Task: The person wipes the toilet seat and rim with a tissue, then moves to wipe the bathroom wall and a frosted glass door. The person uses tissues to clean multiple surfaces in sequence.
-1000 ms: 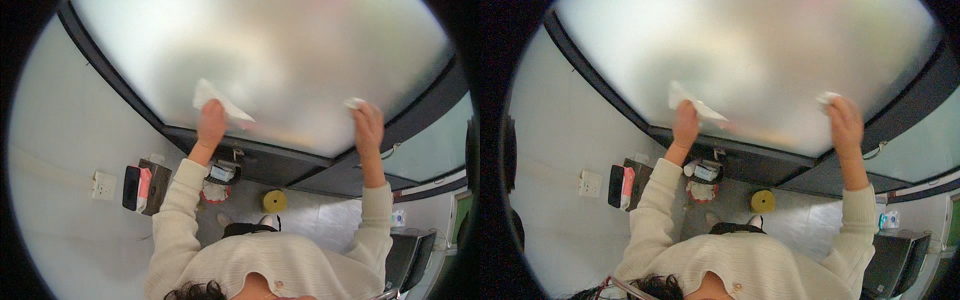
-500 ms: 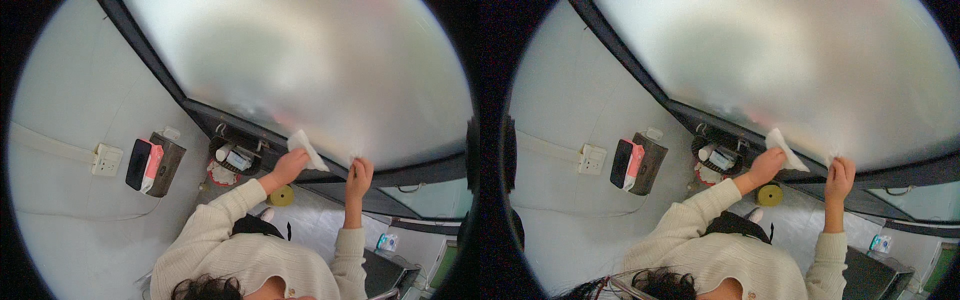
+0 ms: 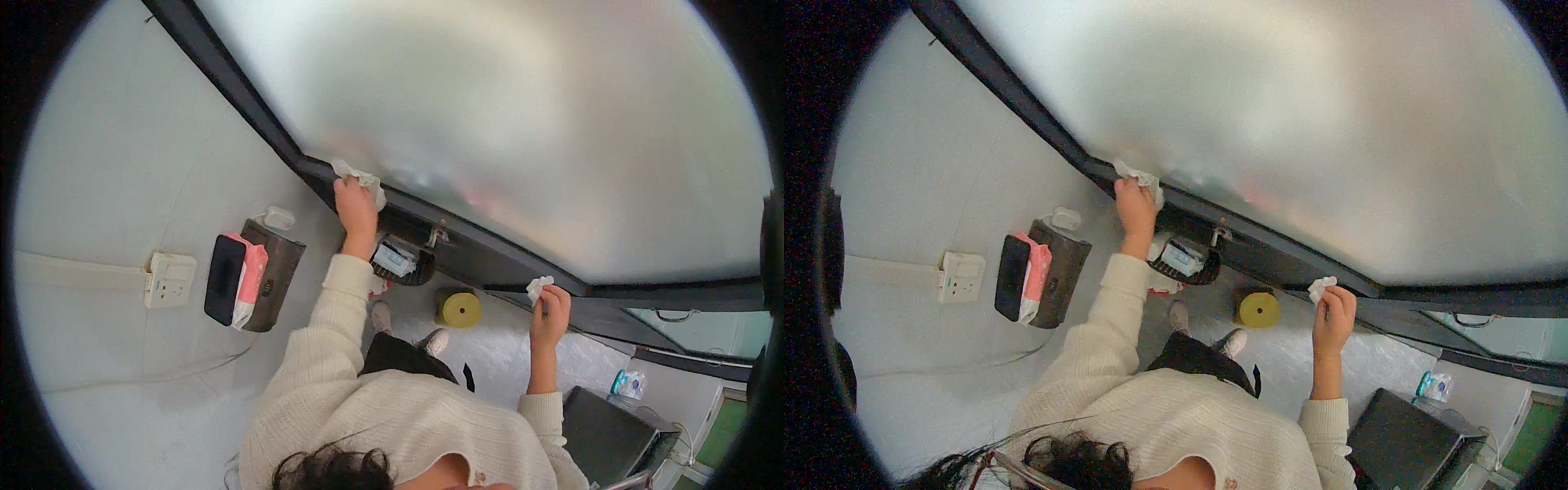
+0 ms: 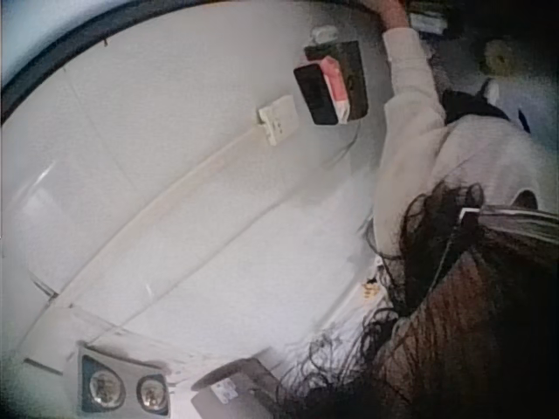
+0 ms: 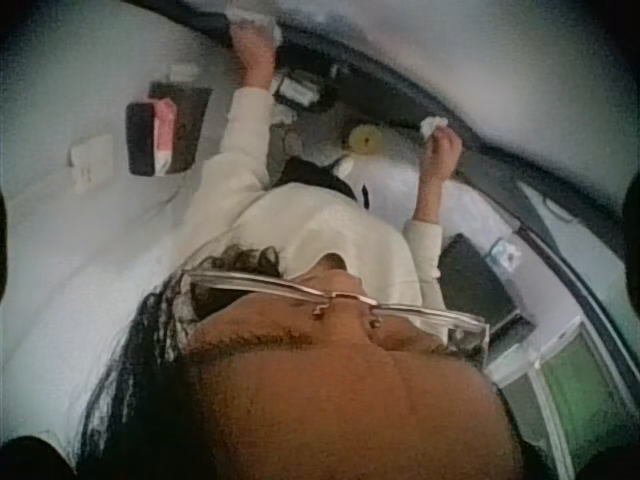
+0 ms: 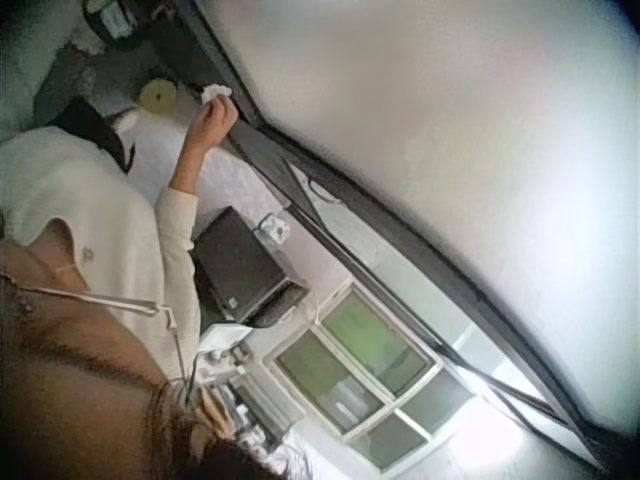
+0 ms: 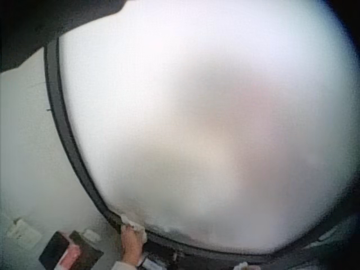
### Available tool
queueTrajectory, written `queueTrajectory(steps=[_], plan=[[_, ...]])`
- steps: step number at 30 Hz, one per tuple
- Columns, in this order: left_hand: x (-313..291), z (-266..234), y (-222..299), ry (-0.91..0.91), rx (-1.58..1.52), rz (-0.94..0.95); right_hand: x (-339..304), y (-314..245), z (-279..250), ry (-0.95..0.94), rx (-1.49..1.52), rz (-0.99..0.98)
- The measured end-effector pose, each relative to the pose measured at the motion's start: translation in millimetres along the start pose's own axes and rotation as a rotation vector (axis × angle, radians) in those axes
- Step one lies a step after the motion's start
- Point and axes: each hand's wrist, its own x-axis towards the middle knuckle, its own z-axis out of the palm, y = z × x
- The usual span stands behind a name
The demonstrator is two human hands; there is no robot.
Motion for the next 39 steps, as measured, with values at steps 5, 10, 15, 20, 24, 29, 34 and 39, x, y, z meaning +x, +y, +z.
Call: queueTrajectory(steps=[5, 10, 15, 20, 24, 29, 34, 39], plan=[[-53.5, 20.9, 26.7, 0.01, -0.147, 0.219, 3.5, -0.3, -0.3, -0.019, 0.038, -0.014], [-141.6, 34.6, 102.9, -0.224, -0.403, 0.378, -1.9, 8.5, -5.2, -0.031, 0.003, 0.005], [-191.3, -7.9, 172.7, -0.633, -0.714, 0.569, 34.2, 9.2, -46.0, 0.038, -0.047, -0.1], [-35.3, -101.4, 205.4, 0.255, -0.728, 0.711, 156.7, -11.2, -155.2, 0.585, -0.282, -0.371], [79.3, -156.3, 241.8, 0.653, -0.74, 0.759, 255.0, -50.5, -204.1, 0.881, -0.318, -0.407], [46.0, -140.5, 271.2, 0.617, -0.513, 1.122, 263.9, -94.1, -131.5, 0.866, -0.424, -0.612], [34.2, -135.5, 248.1, 0.246, -0.286, 1.454, 236.6, -88.1, -114.5, 0.186, -0.064, -0.662], [168.2, -246.4, 267.3, 0.766, -0.489, 1.208, 330.8, -113.6, -239.3, 0.476, -0.136, -0.657]])
